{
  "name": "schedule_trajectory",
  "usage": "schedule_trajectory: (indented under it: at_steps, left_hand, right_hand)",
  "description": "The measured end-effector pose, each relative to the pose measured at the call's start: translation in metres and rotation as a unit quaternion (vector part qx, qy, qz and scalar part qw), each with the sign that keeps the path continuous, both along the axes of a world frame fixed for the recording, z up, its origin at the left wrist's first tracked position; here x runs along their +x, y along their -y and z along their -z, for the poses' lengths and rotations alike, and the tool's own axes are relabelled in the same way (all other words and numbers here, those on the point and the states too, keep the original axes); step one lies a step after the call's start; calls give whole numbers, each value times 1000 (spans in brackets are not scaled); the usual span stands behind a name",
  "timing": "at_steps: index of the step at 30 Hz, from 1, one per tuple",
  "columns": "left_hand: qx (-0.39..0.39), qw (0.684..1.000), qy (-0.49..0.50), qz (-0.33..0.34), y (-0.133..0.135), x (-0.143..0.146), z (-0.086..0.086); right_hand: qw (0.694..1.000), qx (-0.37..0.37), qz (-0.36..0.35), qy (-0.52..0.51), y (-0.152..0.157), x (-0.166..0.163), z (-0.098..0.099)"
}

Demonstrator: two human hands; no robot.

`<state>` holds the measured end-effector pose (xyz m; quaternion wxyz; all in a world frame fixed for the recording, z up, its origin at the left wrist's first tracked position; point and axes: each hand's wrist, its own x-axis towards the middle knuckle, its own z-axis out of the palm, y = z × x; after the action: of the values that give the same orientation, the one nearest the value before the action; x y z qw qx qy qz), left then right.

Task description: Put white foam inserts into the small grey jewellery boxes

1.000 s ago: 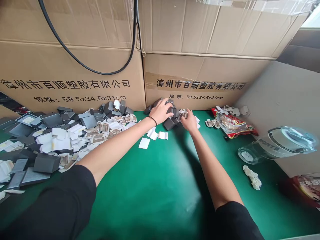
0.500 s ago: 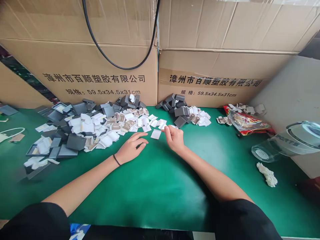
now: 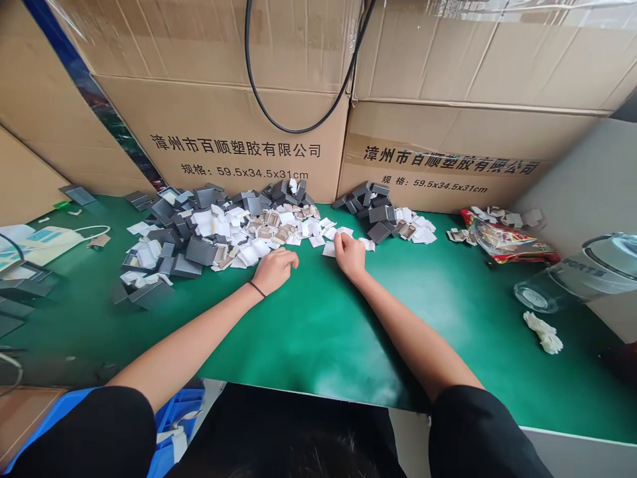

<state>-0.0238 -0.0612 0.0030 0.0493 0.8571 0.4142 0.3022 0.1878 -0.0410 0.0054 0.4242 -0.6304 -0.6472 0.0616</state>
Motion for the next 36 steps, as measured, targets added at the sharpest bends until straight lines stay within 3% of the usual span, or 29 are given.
schedule_trajectory:
  at_steps: [4, 7, 11, 17, 21, 23, 25, 28, 30, 31, 33, 36]
  left_hand:
    - [-32, 998, 21, 52, 0, -4, 1]
    - [-45, 995, 49, 77, 0, -5, 2]
    - [-39, 992, 114, 30, 1, -7, 4]
    - [-99, 974, 205, -12, -5, -14, 5]
    - [-145, 938, 315, 7, -10, -14, 6]
    - [-169, 917, 360, 5, -12, -14, 6]
    - [-186, 910, 371, -23, -13, -15, 6]
    - [-171, 921, 337, -98, -16, -17, 5]
    - [-147, 920, 333, -145, -19, -16, 4]
    - [-141, 914, 344, -160, -21, -15, 4]
    - [-153, 895, 383, -169, -26, -8, 3]
    - [-221, 845, 462, -151, -38, 10, 3]
  right_hand:
    - [999, 21, -11, 22, -25, -28, -9]
    - [996, 1, -80, 31, -61, -48, -20]
    - [982, -13, -175, 75, -114, -70, -34]
    - [965, -51, -158, 204, -152, -94, -37]
    - [966, -21, -169, 192, -149, -97, -37]
    - [980, -11, -162, 114, -144, -92, -41]
    - [988, -25, -146, -30, -135, -82, -43]
    - [942, -84, -148, -289, -114, -64, -38]
    - [904, -106, -161, -383, -96, -53, -27]
    - [900, -105, -156, -393, -86, -48, -20]
    - [927, -70, -100, -354, -64, -41, -5]
    - [987, 23, -14, -157, -31, -32, 9]
